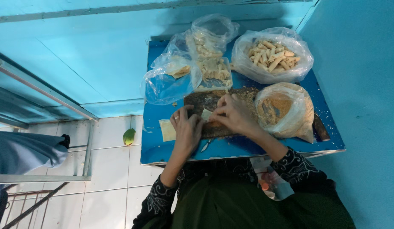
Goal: The person folds square dough wrappers around a small amount of filling on a wooden board, pressing the edges closed by hand, and places each folded pastry into a plastic bag on the table. They repeat this folding cycle continuously, taking new wrappers from a stack and reaching into a bag of filling.
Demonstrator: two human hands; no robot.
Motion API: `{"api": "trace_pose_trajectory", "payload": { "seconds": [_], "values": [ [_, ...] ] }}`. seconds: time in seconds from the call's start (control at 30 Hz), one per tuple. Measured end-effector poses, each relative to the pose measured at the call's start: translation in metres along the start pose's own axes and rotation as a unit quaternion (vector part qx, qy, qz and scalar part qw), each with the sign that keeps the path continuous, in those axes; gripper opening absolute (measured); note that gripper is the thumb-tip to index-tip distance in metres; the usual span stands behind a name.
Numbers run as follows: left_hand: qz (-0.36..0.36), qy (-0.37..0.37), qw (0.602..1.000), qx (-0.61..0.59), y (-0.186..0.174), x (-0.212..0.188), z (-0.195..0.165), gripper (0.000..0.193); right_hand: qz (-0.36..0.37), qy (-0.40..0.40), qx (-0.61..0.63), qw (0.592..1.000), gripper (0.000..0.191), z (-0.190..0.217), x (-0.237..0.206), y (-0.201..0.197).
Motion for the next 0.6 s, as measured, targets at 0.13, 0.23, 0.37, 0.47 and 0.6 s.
{"api": "trace_pose_trajectory", "payload": {
  "seconds": [0.13,0.23,0.37,0.47,0.6],
  "values": [
    [0.005,-0.097,0.994,-0.044,0.006,0.007,0.013,0.016,0.028,0.065,-0.030,0.997,0.026,-0.003,0.006,0.008],
    [-0.007,-0.085,0.996,-0.021,0.000,0.007,0.008,0.015,-0.079,0.008,0.048,0.996,0.029,0.009,0.000,-0.007],
    [-0.010,0.014,0.998,0.057,-0.011,0.004,-0.007,0.012,-0.085,-0.026,-0.029,0.996,0.016,0.015,-0.015,-0.007],
    [0.001,0.037,0.997,0.066,-0.010,0.003,-0.008,0.011,-0.111,-0.069,-0.022,0.991,0.016,0.019,-0.023,-0.011],
    [0.040,0.036,0.997,0.050,-0.002,0.000,-0.005,0.014,-0.085,-0.051,-0.038,0.994,0.019,0.015,-0.023,-0.005]
  ]
}}
Point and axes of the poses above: each hand's wrist, its own x-axis towards the middle knuckle, its own y-axis out of the palm, z = x × y, the point moved 7 cm from there along x, towards the middle knuckle, and after that the axes turned 11 degrees about y, right-handed, at the moved point
